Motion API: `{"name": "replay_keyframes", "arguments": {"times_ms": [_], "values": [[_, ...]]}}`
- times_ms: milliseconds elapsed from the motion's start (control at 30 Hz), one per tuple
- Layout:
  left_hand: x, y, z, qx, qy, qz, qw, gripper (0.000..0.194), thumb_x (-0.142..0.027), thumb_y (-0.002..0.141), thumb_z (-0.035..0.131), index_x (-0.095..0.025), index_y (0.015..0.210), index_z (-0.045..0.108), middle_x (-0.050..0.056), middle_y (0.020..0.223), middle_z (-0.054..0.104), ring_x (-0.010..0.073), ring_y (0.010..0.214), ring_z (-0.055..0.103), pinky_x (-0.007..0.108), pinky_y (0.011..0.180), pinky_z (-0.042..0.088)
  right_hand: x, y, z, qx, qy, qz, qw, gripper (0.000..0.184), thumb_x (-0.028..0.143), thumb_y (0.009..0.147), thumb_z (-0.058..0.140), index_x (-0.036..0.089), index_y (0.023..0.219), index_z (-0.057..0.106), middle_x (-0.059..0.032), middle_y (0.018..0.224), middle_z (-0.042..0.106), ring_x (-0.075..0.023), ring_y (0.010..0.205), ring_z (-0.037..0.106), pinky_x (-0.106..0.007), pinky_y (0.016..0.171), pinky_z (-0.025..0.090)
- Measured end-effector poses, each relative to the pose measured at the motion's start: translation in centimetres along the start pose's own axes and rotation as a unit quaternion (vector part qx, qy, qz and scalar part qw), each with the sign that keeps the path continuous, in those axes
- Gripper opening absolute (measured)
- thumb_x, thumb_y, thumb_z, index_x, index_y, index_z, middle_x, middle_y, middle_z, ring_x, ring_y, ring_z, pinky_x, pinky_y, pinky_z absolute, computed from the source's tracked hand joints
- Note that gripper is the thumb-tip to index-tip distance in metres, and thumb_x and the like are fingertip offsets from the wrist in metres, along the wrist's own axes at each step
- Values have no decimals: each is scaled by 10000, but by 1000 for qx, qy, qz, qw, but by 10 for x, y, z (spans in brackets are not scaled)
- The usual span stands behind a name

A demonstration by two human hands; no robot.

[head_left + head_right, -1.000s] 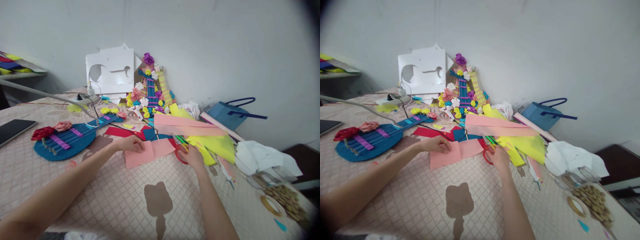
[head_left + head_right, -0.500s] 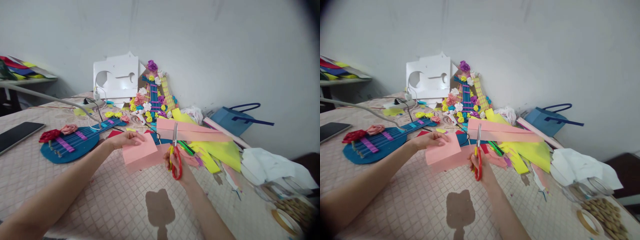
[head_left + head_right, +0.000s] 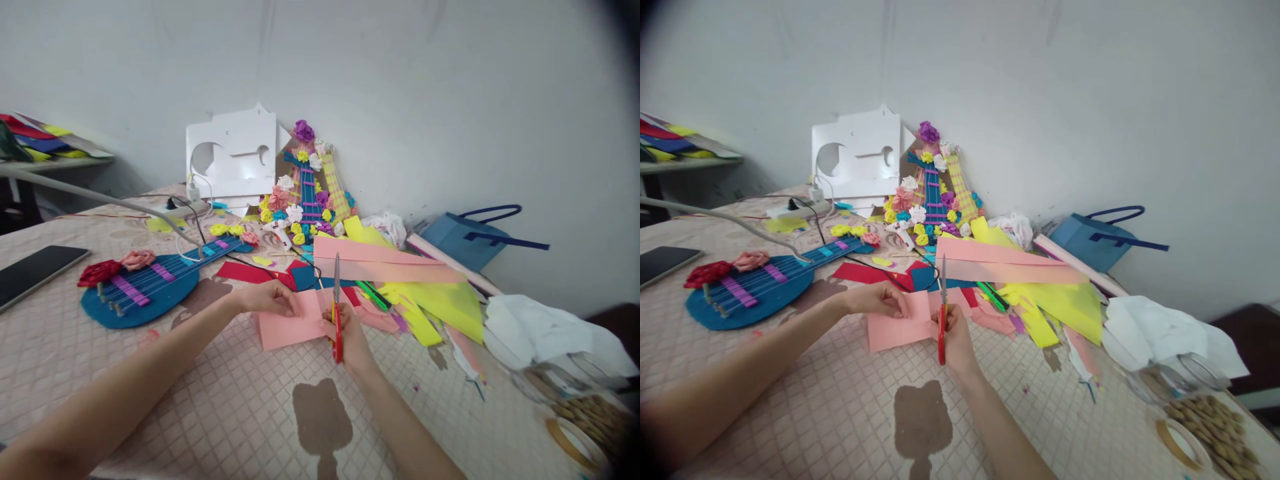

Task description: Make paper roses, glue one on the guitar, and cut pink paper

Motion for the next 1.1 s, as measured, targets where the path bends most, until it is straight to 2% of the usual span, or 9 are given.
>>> {"name": "replay_keyframes", "arguments": {"times_ms": [133,333,400,500,600,733,867,1000,1100], "values": [[4,-1,0,-4,-7,-18,1000,290,-341,671,766,-168,900,728,60,943,714,169,878,640,250,800,496,-2,0,0,-2,6,6,1000,351,289,603,734,226,792,445,51,710,486,-85,530,416,-210,454,306],[5,1,1,-6,10,-5,1000,224,-311,684,757,-151,839,730,56,848,718,148,800,641,234,763,496,-4,1,2,4,12,16,1000,398,350,570,760,232,778,442,53,688,486,-80,496,393,-212,427,292],[5,1,-2,-6,10,-3,1000,227,-304,691,752,-148,855,731,64,874,719,151,818,639,233,772,491,-5,1,2,5,13,20,1000,397,362,582,761,231,782,443,57,676,483,-77,484,394,-211,429,301],[-1,-3,-11,-17,12,3,1000,242,-295,709,739,-147,900,728,75,941,712,159,878,629,234,804,477,-5,-1,4,11,15,26,999,390,394,626,751,228,797,442,58,654,483,-84,491,437,-214,448,332],[-10,-9,-30,-61,-1,15,998,227,-289,720,728,-148,897,725,69,948,703,155,892,617,232,812,468,-3,-4,7,29,23,24,999,345,449,714,692,225,801,444,53,623,483,-97,511,465,-220,478,364],[-13,-18,-55,-138,-61,6,988,217,-269,675,763,-146,849,722,48,903,692,114,791,606,195,721,470,-3,-11,22,96,94,19,991,326,511,792,607,210,837,490,36,676,502,-95,547,480,-217,515,401],[-6,-28,-76,-203,-106,-14,973,250,-276,629,791,-143,825,710,32,832,679,65,603,554,154,524,418,-10,-27,47,208,188,72,957,435,594,813,528,176,931,538,-8,724,548,-121,587,527,-244,541,443],[4,-35,-87,-232,-144,-27,962,291,-288,621,794,-145,852,692,3,696,636,57,513,515,146,435,353,-14,-47,67,289,229,140,919,535,638,845,411,141,980,553,-66,767,585,-166,627,572,-301,561,477],[6,-38,-91,-247,-156,-25,956,304,-293,624,791,-141,864,684,-11,655,604,46,482,485,142,412,319,-11,-55,75,308,233,147,910,544,623,877,332,131,945,554,-74,741,585,-182,602,586,-334,560,484]]}}
Point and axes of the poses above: each hand's wrist, its own y-axis towards the middle knuckle, its own z-axis out of the palm, x = y × z, the point moved 10 cm from there along y, towards the middle knuckle
